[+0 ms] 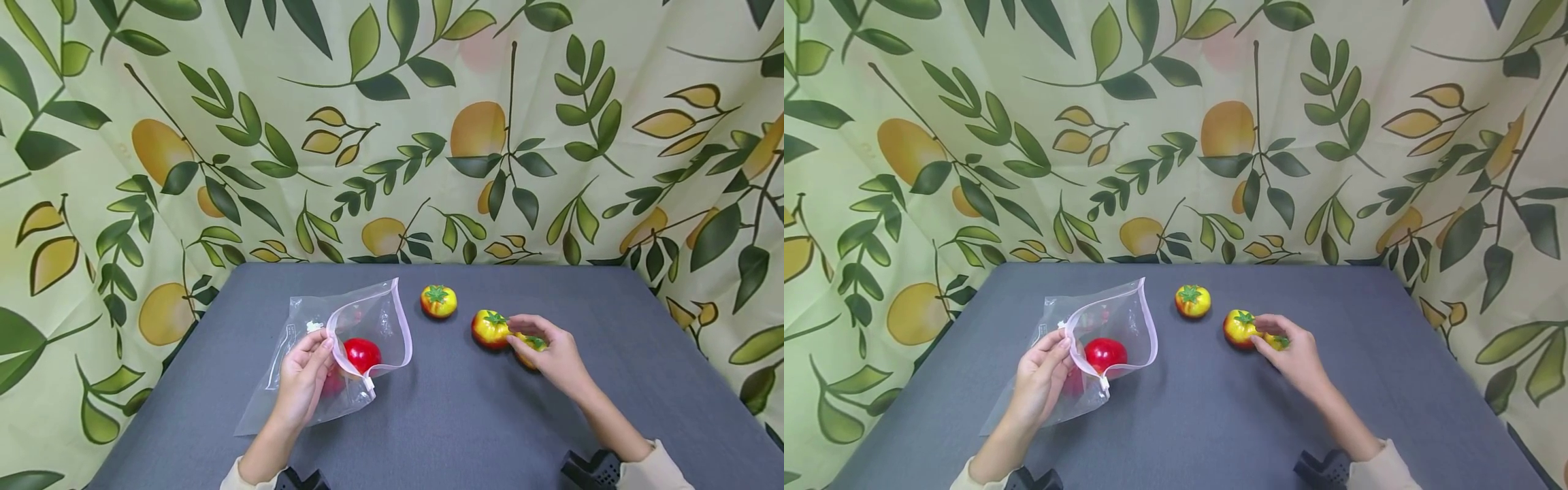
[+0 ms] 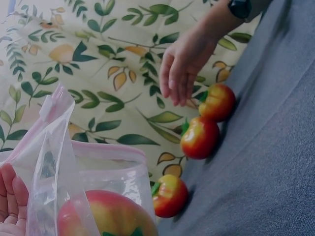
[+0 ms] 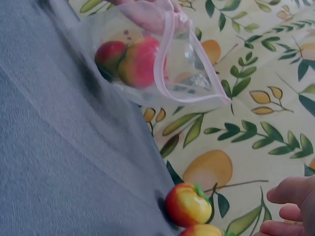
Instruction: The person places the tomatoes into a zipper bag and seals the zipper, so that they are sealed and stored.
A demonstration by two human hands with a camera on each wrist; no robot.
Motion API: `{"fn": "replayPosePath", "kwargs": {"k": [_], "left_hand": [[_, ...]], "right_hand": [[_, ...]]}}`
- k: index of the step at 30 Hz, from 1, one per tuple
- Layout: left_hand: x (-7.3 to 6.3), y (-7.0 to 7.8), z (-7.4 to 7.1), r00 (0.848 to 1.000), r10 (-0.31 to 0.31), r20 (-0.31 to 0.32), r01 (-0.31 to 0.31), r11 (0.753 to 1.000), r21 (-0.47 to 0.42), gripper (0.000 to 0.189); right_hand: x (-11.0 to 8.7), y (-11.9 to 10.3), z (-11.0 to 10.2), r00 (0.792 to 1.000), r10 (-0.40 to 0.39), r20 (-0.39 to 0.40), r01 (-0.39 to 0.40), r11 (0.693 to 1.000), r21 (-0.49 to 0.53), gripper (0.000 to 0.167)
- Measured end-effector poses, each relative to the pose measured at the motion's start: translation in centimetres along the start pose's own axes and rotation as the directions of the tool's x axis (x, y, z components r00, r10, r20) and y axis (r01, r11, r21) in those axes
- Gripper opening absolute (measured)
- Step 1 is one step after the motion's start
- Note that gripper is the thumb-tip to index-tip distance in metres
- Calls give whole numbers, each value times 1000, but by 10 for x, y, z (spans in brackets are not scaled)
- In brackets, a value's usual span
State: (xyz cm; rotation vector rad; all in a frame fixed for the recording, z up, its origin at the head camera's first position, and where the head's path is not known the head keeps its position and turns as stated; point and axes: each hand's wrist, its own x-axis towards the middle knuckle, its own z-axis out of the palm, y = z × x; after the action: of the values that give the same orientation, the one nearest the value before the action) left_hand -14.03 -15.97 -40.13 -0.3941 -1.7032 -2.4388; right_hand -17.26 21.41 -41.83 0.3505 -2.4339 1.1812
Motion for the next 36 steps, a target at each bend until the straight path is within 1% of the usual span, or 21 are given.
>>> {"fn": "replayPosePath", "kwargs": {"k": [13, 21, 31, 36], "left_hand": [[0, 0, 1, 1000, -8, -18, 8, 1000, 9, 28], [1, 1, 1, 999, -18, -30, 19, 1000, 19, 27], [1, 0, 2, 999, -27, -33, 28, 999, 26, 28], [1, 0, 2, 1000, -8, -7, 8, 1000, 14, 27]], "right_hand": [[-3, 15, -14, 996, 86, 20, -85, 994, -64, 31], [-3, 23, -18, 995, 98, 17, -96, 988, -119, 33], [-3, 31, -24, 992, 125, 13, -122, 984, -128, 36], [-3, 35, -26, 990, 141, 13, -138, 981, -137, 38]]}}
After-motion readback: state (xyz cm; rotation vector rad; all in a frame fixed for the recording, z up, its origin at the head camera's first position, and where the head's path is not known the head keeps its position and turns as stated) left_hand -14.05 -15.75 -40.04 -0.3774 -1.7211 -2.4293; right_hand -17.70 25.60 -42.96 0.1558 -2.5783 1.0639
